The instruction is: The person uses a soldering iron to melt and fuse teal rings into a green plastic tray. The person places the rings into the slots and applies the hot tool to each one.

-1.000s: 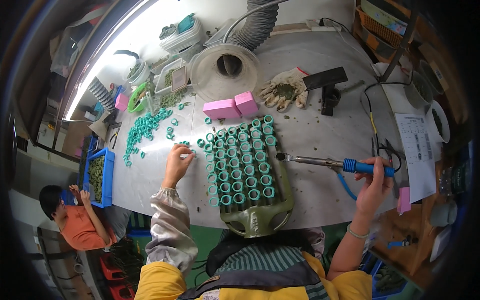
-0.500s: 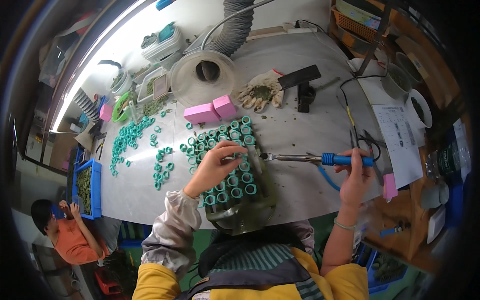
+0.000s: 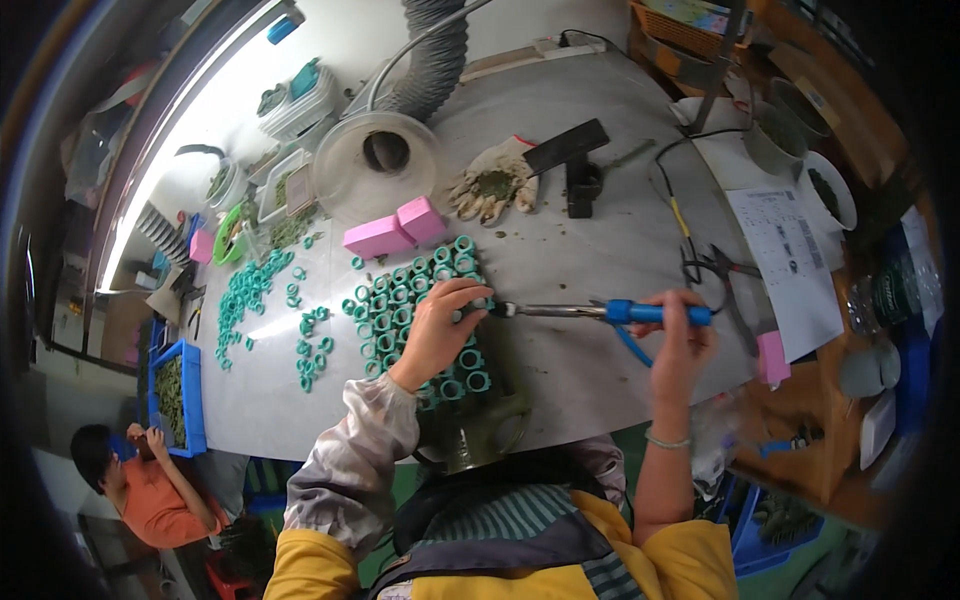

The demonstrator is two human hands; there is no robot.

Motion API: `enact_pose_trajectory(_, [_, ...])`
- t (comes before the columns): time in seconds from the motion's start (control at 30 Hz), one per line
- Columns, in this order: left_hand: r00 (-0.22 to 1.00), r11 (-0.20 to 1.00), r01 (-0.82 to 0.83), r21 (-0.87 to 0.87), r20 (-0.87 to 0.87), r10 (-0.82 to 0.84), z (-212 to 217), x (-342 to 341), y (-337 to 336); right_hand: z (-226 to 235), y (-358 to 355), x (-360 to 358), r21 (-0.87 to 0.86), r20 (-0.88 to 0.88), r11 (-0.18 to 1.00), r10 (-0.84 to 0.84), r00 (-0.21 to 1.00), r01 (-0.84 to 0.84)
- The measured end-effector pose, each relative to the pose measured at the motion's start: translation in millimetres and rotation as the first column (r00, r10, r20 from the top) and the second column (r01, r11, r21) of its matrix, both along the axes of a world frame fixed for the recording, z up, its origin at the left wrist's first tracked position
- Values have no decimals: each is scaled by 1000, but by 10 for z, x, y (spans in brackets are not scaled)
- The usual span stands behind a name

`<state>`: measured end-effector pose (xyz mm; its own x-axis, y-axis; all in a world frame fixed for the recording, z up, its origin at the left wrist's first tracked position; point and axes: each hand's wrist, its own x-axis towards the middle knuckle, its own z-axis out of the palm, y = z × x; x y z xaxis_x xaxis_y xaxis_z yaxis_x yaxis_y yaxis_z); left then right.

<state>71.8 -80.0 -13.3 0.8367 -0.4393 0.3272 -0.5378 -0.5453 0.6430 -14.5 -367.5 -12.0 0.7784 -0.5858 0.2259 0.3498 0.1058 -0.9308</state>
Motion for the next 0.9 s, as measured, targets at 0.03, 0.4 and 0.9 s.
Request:
enact_pose_trajectory(0.03, [1000, 1000, -3, 16, -12, 3, -7, -5, 29, 7, -37, -14, -9, -3, 1000, 1, 1000, -1])
enact_pose_trajectory(0.4, [897, 862, -439, 253, 65, 438, 105, 98, 1674, 182, -295, -116, 63, -5, 998, -17, 1000, 17])
enact_pose_trajectory(0.9, [765, 779, -627, 7, -180, 618, 21, -391, 2113, 354, -113, -219, 106, 4, 993, 48, 999, -49])
